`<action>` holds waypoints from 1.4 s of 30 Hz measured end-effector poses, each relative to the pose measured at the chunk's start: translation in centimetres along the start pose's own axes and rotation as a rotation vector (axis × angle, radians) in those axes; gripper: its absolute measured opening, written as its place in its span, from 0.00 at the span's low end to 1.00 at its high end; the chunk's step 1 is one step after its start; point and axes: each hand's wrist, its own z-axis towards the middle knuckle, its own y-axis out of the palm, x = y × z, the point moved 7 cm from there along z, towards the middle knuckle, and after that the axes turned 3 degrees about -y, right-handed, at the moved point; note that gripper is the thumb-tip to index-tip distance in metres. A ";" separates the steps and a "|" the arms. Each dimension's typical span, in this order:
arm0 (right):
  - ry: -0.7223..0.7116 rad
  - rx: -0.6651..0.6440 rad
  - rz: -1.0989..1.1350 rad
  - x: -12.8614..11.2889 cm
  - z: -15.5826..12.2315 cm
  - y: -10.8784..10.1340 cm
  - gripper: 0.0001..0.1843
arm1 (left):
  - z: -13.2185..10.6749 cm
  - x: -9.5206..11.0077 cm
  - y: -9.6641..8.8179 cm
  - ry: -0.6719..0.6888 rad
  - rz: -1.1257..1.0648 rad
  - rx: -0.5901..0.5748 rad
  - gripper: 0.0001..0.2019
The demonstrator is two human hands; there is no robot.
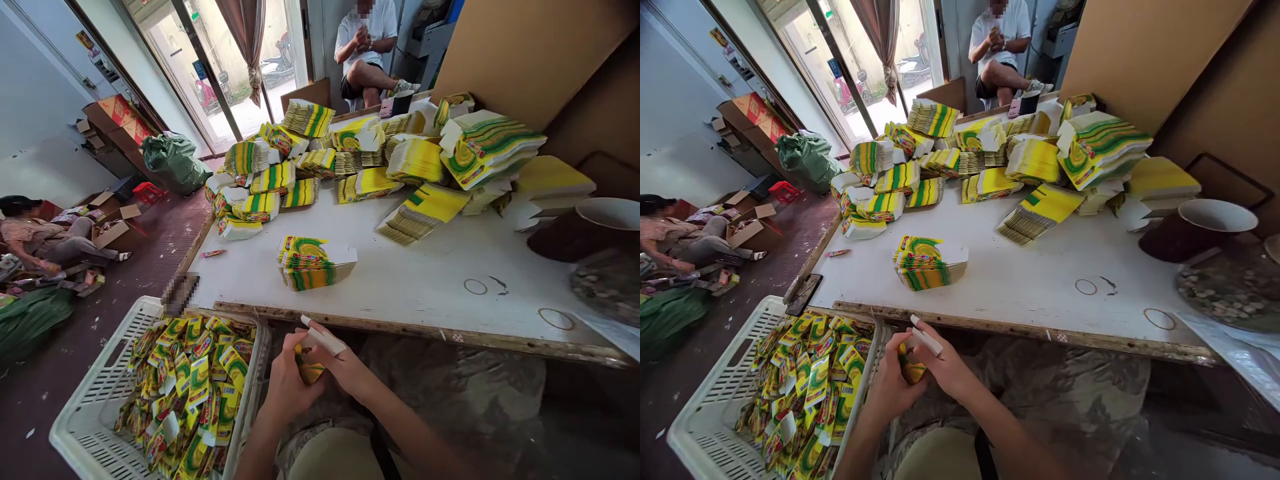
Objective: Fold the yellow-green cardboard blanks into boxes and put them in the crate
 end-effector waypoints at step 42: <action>-0.507 -0.156 -0.987 -4.8 -0.2 -0.3 0.13 | -0.7 -7.5 -3.3 -0.550 -0.682 0.466 0.30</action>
